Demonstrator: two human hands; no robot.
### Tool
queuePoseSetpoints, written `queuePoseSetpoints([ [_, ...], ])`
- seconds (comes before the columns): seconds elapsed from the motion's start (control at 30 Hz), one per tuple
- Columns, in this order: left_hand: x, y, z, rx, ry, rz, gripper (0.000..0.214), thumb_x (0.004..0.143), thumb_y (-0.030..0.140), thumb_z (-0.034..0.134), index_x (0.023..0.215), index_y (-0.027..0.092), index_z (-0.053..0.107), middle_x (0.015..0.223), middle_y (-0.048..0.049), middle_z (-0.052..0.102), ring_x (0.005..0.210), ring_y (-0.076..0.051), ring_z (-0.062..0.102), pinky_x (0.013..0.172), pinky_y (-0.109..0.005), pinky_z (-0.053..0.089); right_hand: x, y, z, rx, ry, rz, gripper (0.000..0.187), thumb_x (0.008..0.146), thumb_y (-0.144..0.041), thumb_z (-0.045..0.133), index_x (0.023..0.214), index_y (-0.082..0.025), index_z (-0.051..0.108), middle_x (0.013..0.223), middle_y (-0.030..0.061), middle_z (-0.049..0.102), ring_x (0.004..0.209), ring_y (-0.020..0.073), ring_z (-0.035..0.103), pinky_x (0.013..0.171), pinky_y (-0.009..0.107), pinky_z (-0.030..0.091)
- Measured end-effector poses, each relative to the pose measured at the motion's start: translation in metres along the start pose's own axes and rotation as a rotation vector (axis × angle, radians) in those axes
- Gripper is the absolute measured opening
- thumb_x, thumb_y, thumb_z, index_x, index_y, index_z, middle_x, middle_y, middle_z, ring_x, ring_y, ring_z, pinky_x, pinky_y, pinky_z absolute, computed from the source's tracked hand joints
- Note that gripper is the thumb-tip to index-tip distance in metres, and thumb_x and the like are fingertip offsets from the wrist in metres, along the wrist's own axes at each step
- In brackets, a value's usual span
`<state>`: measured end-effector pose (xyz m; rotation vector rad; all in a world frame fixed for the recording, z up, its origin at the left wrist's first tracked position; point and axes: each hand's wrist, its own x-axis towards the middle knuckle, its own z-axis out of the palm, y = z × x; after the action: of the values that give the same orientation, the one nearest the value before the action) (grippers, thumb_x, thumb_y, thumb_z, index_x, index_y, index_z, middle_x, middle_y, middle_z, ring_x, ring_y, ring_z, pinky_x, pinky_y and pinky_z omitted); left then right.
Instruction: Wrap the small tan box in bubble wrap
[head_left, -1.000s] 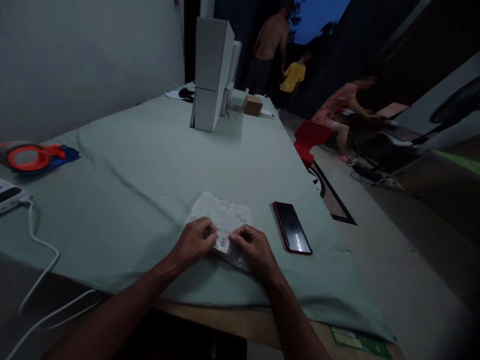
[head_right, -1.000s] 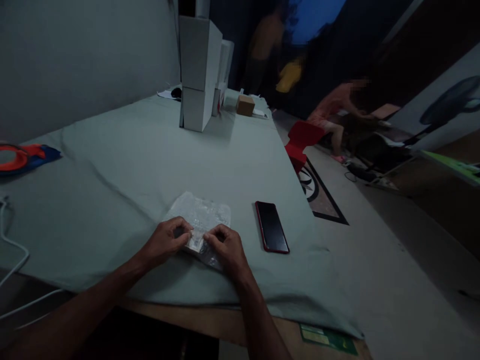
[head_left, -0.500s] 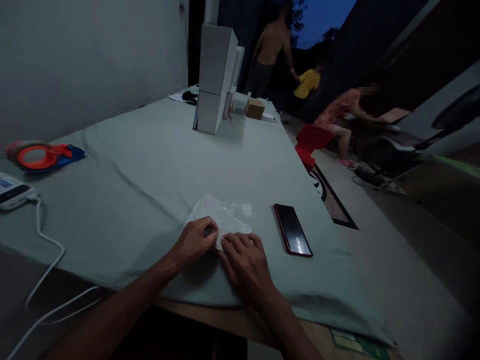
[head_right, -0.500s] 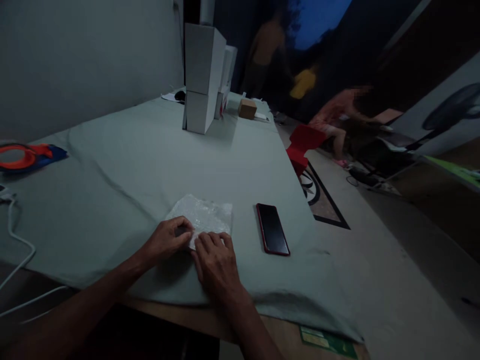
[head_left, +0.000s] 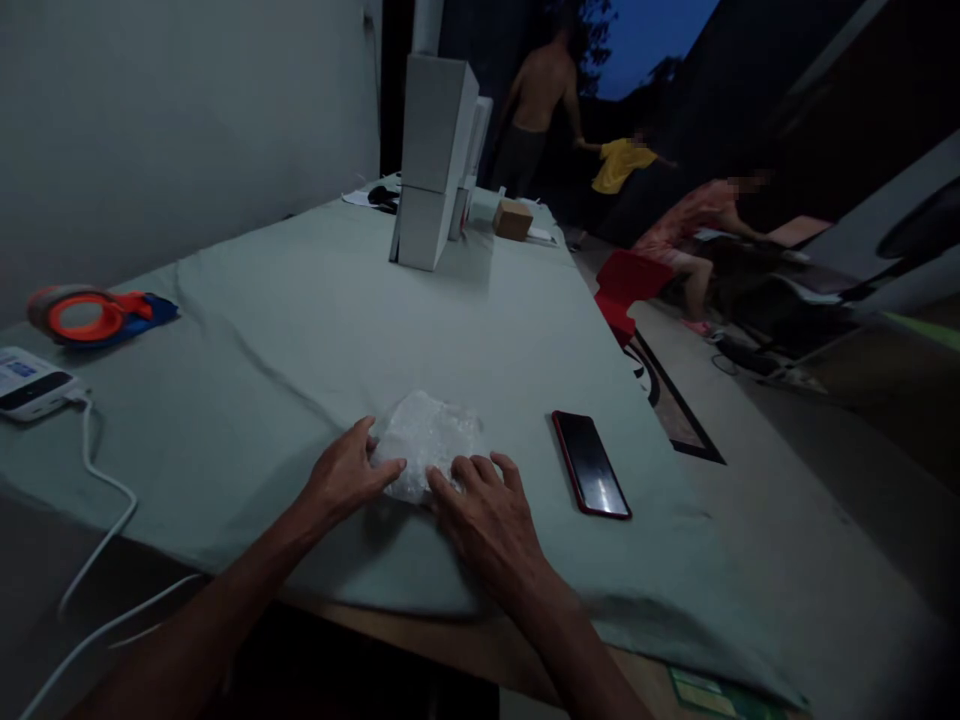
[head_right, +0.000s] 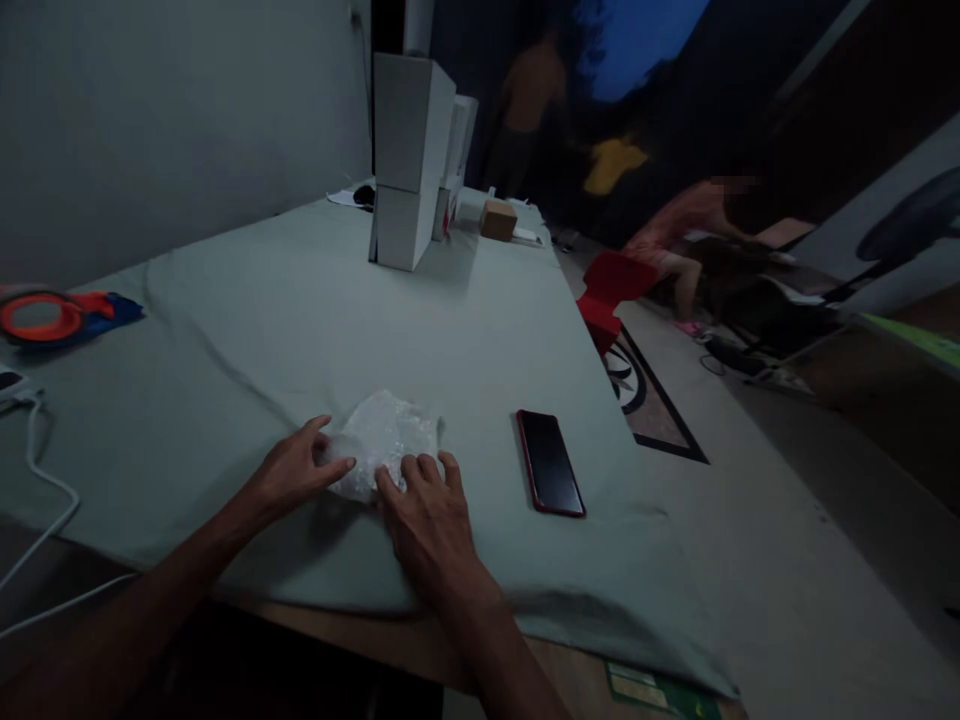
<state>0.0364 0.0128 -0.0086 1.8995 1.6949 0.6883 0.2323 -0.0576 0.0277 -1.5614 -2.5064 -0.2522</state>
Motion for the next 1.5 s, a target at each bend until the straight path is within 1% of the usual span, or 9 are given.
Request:
queuePoseSetpoints([
  [0.13, 0.007, 0.003, -0.003, -0.066, -0.158, -0.006, 0.034, 0.072, 0.042, 0.06, 0.093, 0.015, 0.064, 0.064, 0.0009, 0.057, 0.059, -0.016, 0.053, 0.055, -0.025, 0.036, 0.002, -0.001, -0.002, -0.056, -0.007, -0.033, 0.025, 0.09, -0.017, 0.053, 0.113, -0.025, 0.058, 0.094, 0.0074, 0.064, 0.092, 0.0253, 0.053, 0.098, 0.047, 0.029],
  [0.27, 0.013, 0.012, 0.001, -0.244, -0.227, 0.009, 0.016, 0.066, 0.028, 0.054, 0.056, 0.018, 0.05, 0.052, 0.0054, 0.04, 0.052, -0.011, 0.039, 0.049, -0.023, 0.025, 0.004, -0.001, -0.002, -0.049, -0.01, -0.052, 0.028, 0.087, -0.013, 0.056, 0.112, -0.024, 0.059, 0.094, 0.0082, 0.064, 0.092, 0.0254, 0.054, 0.097, 0.047, 0.03],
  [0.43, 0.011, 0.035, 0.016, -0.453, -0.242, 0.01, 0.013, 0.066, 0.03, 0.05, 0.061, 0.018, 0.048, 0.057, 0.0055, 0.043, 0.054, -0.01, 0.041, 0.049, -0.02, 0.03, 0.003, -0.002, -0.003, -0.034, -0.031, -0.03, 0.023, 0.088, -0.015, 0.056, 0.109, -0.022, 0.061, 0.095, 0.008, 0.065, 0.094, 0.0252, 0.054, 0.098, 0.048, 0.031],
  [0.63, 0.002, 0.051, 0.009, -0.753, -0.482, -0.181, 0.023, 0.063, 0.029, 0.054, 0.08, 0.015, 0.058, 0.057, 0.0043, 0.053, 0.051, -0.011, 0.049, 0.048, -0.021, 0.037, -0.007, -0.002, -0.013, 0.118, -0.059, -0.014, 0.033, 0.081, -0.024, 0.065, 0.112, -0.019, 0.058, 0.113, 0.0102, 0.063, 0.122, 0.0298, 0.046, 0.107, 0.051, 0.025],
  [0.73, -0.001, 0.054, 0.004, -0.621, -0.518, -0.095, 0.028, 0.065, 0.025, 0.053, 0.088, 0.013, 0.063, 0.065, 0.0008, 0.06, 0.06, -0.013, 0.054, 0.055, -0.023, 0.041, -0.014, 0.003, -0.015, 0.215, -0.018, 0.016, 0.023, 0.083, -0.016, 0.059, 0.105, -0.02, 0.059, 0.108, 0.0077, 0.066, 0.126, 0.0282, 0.045, 0.108, 0.05, 0.026],
  [0.87, -0.006, 0.053, 0.008, -0.229, -0.386, 0.229, 0.024, 0.071, 0.017, 0.052, 0.09, 0.015, 0.068, 0.074, -0.0012, 0.065, 0.069, -0.015, 0.057, 0.067, -0.026, 0.044, -0.028, 0.014, -0.002, 0.297, 0.145, 0.171, 0.023, 0.085, -0.017, 0.055, 0.107, -0.019, 0.059, 0.121, 0.011, 0.062, 0.118, 0.0274, 0.053, 0.097, 0.046, 0.041],
  [1.03, -0.013, 0.047, 0.017, 0.031, -0.266, 0.487, 0.026, 0.08, 0.019, 0.058, 0.104, 0.018, 0.067, 0.089, -0.0052, 0.062, 0.083, -0.018, 0.058, 0.079, -0.031, 0.047, -0.043, 0.026, 0.02, 0.406, 0.18, 0.51, 0.048, 0.085, -0.035, 0.056, 0.128, -0.015, 0.049, 0.121, 0.0161, 0.061, 0.099, 0.0271, 0.063, 0.083, 0.042, 0.051],
  [1.2, -0.016, 0.046, 0.019, 0.093, -0.201, 0.605, 0.025, 0.079, 0.016, 0.061, 0.102, 0.019, 0.068, 0.102, -0.0086, 0.057, 0.097, -0.022, 0.054, 0.087, -0.035, 0.048, -0.037, 0.024, 0.027, 0.529, 0.0, 0.731, 0.064, 0.085, -0.041, 0.055, 0.139, -0.012, 0.039, 0.104, 0.013, 0.068, 0.086, 0.0255, 0.066, 0.076, 0.037, 0.05],
  [1.5, -0.014, 0.052, 0.02, 0.151, -0.232, 0.671, 0.025, 0.079, 0.014, 0.059, 0.102, 0.021, 0.068, 0.1, -0.0067, 0.056, 0.095, -0.021, 0.052, 0.089, -0.036, 0.047, -0.021, 0.019, 0.038, 0.588, 0.051, 0.794, 0.059, 0.079, -0.028, 0.052, 0.136, -0.012, 0.045, 0.08, 0.0051, 0.068, 0.069, 0.0213, 0.061, 0.064, 0.029, 0.044],
])
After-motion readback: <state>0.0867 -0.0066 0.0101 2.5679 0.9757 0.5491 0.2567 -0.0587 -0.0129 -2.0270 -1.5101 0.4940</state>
